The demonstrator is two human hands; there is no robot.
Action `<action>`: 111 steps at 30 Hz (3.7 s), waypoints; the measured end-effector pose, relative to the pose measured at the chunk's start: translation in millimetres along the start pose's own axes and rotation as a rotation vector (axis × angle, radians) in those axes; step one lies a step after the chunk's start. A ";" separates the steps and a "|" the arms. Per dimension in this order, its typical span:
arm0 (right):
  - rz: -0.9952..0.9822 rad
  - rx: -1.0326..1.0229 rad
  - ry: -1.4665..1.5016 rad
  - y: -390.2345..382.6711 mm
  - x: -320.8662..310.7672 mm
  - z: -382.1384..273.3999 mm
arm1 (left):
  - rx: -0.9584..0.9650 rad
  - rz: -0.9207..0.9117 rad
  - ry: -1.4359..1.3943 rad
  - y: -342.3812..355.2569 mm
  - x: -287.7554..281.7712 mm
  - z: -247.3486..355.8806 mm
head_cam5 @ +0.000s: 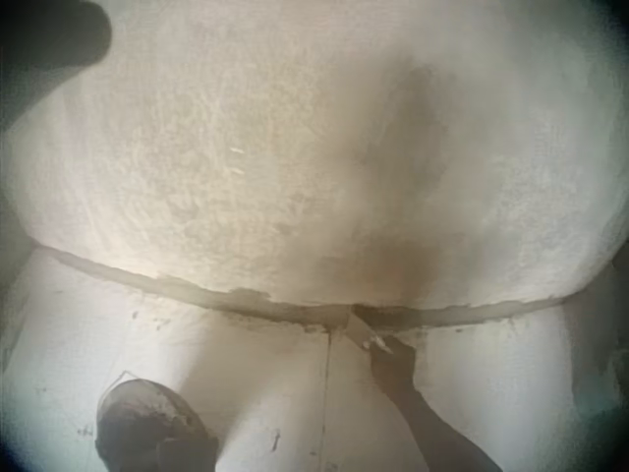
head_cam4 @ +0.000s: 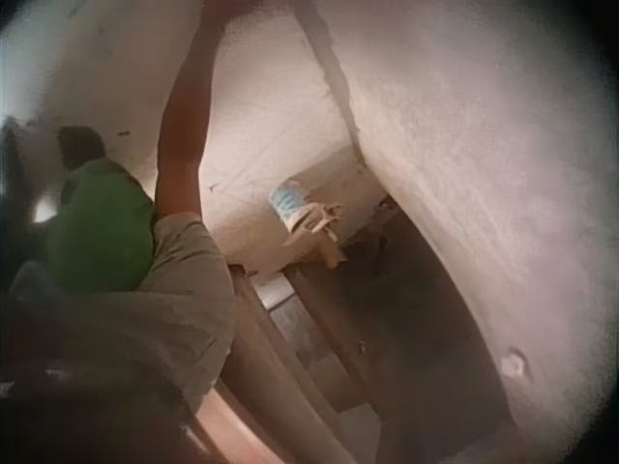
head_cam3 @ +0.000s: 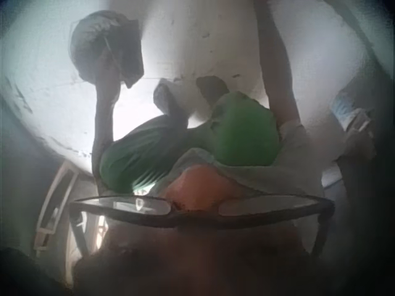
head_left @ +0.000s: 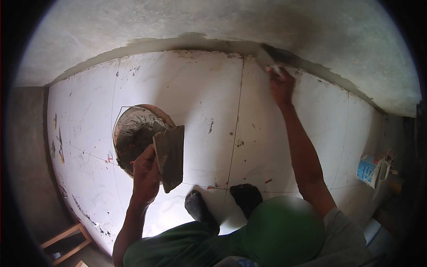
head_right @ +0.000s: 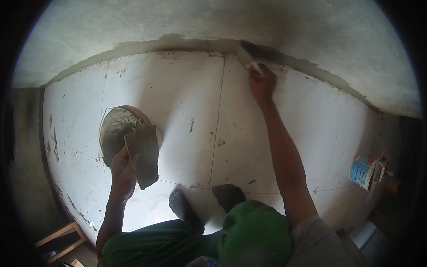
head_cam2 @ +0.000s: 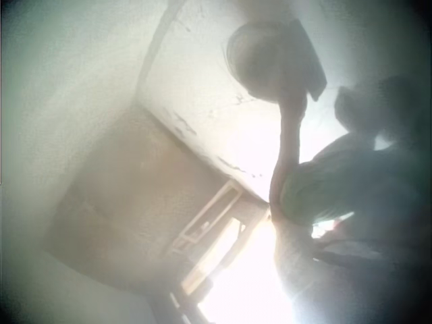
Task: The person applies mortar from a bucket to the lower edge of a wall using a metal trowel and a larger metal plate.
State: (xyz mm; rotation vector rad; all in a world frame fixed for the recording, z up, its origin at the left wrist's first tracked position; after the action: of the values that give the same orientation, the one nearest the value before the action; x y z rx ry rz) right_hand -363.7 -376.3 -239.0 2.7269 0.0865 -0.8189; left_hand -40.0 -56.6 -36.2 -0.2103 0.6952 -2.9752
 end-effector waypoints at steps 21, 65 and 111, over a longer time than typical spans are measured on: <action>-0.139 0.066 -0.209 49.0 89.9 -50.6 | 0.036 0.066 0.024 0.9 -9.0 9.7; -0.146 -0.151 -0.240 45.8 163.2 -98.2 | 0.007 0.115 0.056 -15.7 2.0 11.8; -0.243 -0.120 -0.230 30.8 11.3 -8.2 | 0.020 0.099 0.045 -54.8 16.7 0.1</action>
State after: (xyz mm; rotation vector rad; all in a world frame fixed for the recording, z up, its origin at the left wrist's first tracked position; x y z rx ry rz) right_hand -345.6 -403.6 -230.7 2.5217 0.4098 -1.1478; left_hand -58.9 -9.5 -9.8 -0.1054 0.6601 -2.8996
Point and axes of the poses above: each hand's wrist, its own y-axis towards the middle knuckle, its own x-axis out of the palm, z = x × y, the point moved 1 cm from there along y, towards the middle knuckle, and after that the axes turned 10 degrees about -z, right-handed, at the moved point
